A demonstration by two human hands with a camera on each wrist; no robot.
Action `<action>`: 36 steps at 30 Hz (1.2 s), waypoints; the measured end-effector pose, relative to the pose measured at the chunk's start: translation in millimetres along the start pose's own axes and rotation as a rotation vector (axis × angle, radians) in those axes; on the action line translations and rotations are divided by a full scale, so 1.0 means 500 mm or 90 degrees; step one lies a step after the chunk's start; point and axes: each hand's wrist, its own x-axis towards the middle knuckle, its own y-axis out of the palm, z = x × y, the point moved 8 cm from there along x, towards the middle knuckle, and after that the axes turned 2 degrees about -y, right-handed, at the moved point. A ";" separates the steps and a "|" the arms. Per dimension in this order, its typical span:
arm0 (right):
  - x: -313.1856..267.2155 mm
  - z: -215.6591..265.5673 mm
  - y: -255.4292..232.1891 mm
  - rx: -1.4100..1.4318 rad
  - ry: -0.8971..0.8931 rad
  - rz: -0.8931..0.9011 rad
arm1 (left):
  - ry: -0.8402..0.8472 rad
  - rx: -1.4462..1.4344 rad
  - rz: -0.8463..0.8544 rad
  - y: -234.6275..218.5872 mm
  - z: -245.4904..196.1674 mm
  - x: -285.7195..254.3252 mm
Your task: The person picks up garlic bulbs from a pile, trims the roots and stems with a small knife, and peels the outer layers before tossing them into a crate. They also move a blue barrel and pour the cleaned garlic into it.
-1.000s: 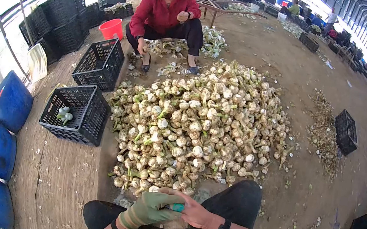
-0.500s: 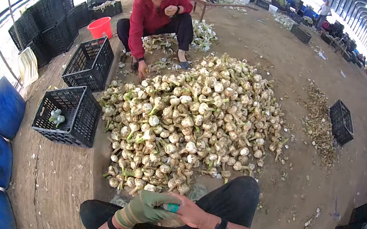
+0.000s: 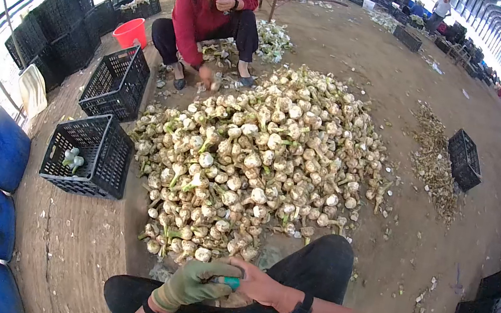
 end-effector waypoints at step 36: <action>0.003 -0.080 -0.047 0.073 -0.002 -0.090 | -0.057 -0.009 0.005 0.017 0.042 0.001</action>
